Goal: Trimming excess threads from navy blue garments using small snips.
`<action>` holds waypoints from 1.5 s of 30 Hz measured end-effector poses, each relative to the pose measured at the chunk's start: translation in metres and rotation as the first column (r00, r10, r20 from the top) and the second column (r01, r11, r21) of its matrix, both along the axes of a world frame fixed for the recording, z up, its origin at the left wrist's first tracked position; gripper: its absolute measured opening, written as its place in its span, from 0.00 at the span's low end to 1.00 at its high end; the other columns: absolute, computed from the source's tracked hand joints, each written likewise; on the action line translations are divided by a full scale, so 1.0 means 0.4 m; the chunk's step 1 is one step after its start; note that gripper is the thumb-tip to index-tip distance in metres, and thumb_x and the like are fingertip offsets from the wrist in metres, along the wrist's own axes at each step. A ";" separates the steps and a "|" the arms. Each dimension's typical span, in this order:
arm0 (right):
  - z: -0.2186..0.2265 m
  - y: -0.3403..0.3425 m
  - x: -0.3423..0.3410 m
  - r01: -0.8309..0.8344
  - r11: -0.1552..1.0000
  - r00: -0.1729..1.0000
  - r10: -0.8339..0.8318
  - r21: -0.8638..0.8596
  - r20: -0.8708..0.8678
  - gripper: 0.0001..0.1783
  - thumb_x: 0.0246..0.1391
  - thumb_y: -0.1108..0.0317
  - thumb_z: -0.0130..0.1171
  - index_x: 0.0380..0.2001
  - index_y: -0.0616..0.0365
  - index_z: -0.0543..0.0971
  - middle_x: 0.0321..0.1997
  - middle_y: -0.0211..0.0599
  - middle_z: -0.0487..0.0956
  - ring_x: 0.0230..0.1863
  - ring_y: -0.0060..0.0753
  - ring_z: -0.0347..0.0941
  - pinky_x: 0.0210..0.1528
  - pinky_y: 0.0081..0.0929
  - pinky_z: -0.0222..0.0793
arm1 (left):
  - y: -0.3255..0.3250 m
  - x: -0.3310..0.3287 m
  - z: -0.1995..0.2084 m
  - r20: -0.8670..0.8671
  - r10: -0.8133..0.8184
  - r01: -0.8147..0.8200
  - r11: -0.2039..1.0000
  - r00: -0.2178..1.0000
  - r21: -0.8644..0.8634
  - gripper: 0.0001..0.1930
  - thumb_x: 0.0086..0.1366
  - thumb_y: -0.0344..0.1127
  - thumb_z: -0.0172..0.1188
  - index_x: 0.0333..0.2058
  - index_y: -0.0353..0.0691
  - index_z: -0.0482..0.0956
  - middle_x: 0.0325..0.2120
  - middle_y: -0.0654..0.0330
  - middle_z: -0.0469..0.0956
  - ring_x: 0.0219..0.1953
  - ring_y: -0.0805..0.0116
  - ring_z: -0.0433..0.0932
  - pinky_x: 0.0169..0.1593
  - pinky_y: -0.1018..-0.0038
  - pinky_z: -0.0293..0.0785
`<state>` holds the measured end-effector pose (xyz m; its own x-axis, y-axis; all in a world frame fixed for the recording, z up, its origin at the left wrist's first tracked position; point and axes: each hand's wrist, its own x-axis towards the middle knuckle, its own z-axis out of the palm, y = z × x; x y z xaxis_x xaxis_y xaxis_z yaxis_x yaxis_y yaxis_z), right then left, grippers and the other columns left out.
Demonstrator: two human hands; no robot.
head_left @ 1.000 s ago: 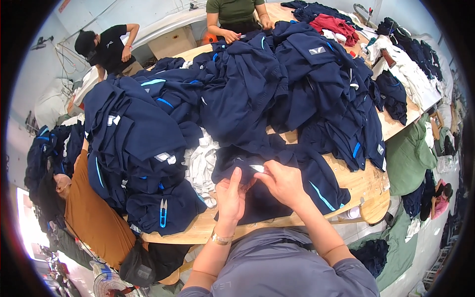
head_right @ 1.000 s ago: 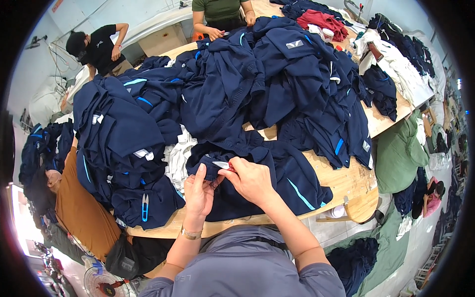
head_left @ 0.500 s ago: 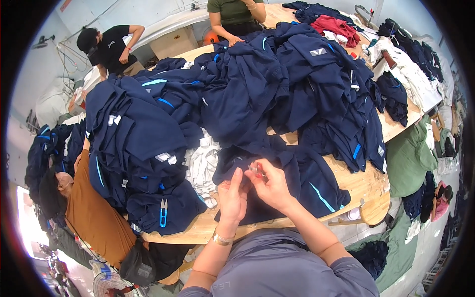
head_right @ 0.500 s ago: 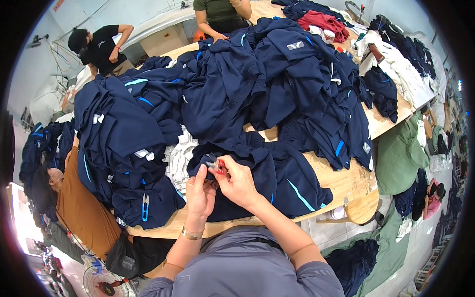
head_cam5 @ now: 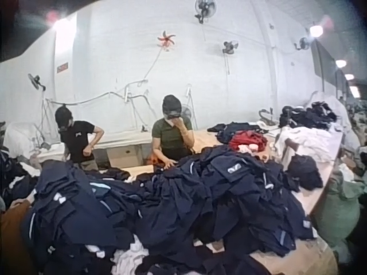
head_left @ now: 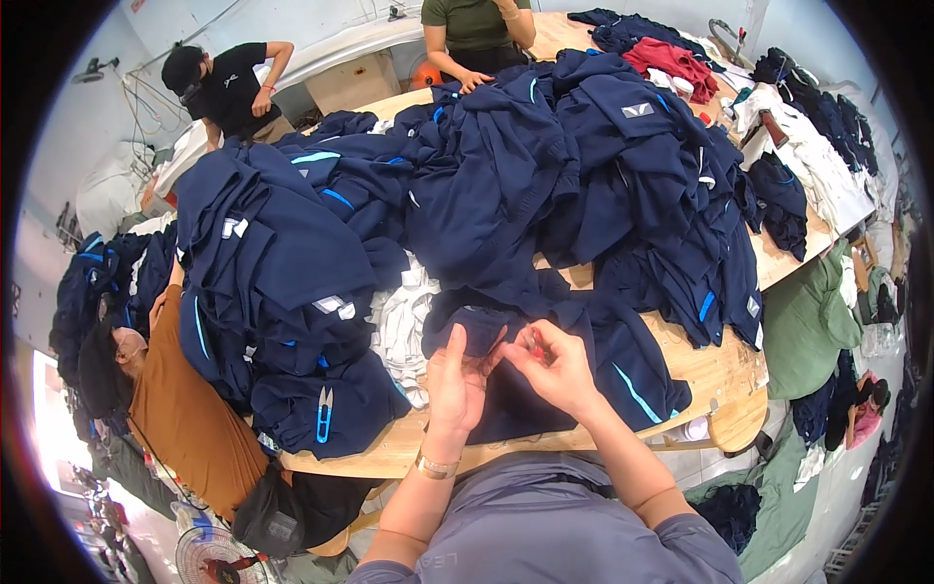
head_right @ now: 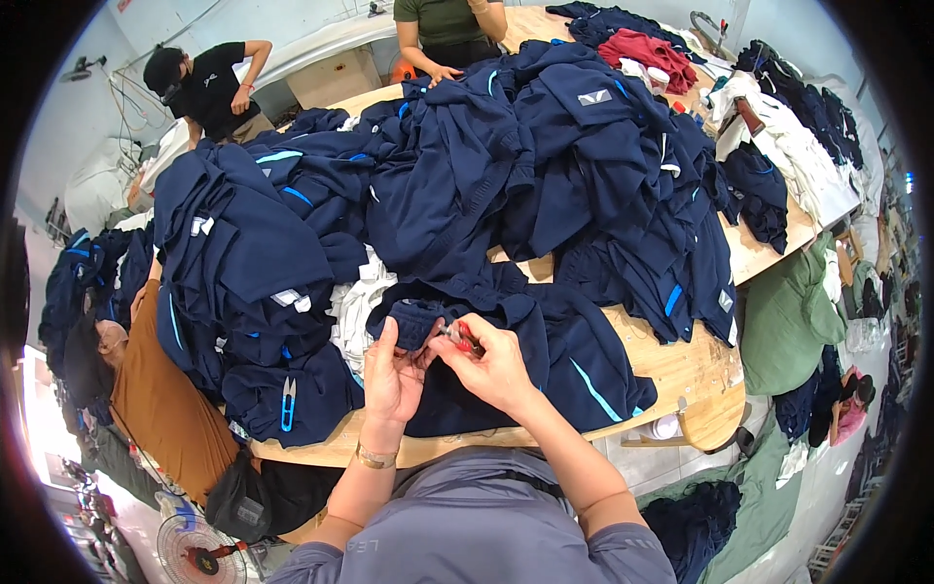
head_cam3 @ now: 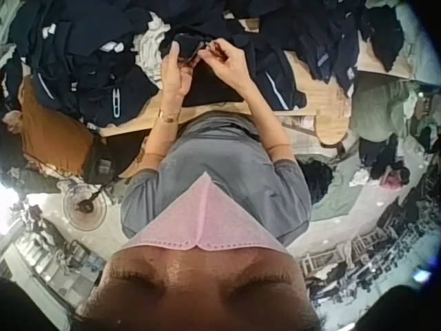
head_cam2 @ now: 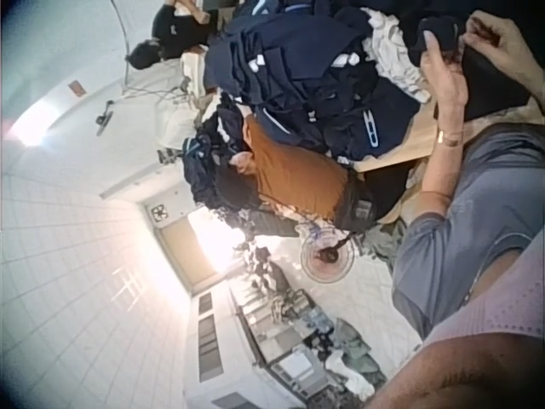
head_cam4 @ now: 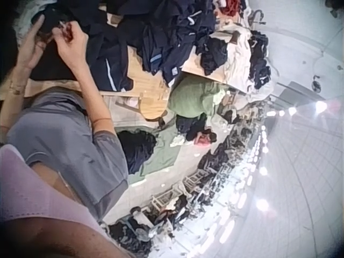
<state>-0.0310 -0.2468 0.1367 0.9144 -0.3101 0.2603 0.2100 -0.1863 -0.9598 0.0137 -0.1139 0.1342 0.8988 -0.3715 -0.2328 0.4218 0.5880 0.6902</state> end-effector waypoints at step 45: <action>-0.002 0.000 0.007 0.187 0.764 0.979 -0.090 -0.617 0.186 0.18 0.45 0.56 0.63 0.20 0.56 0.69 0.17 0.34 0.72 0.16 0.36 0.72 0.16 0.26 0.63 | -0.004 -0.019 0.006 0.054 0.028 -0.020 0.990 0.998 -0.140 0.21 0.69 0.46 0.40 0.43 0.34 0.73 0.40 0.53 0.77 0.48 0.63 0.73 0.45 0.76 0.73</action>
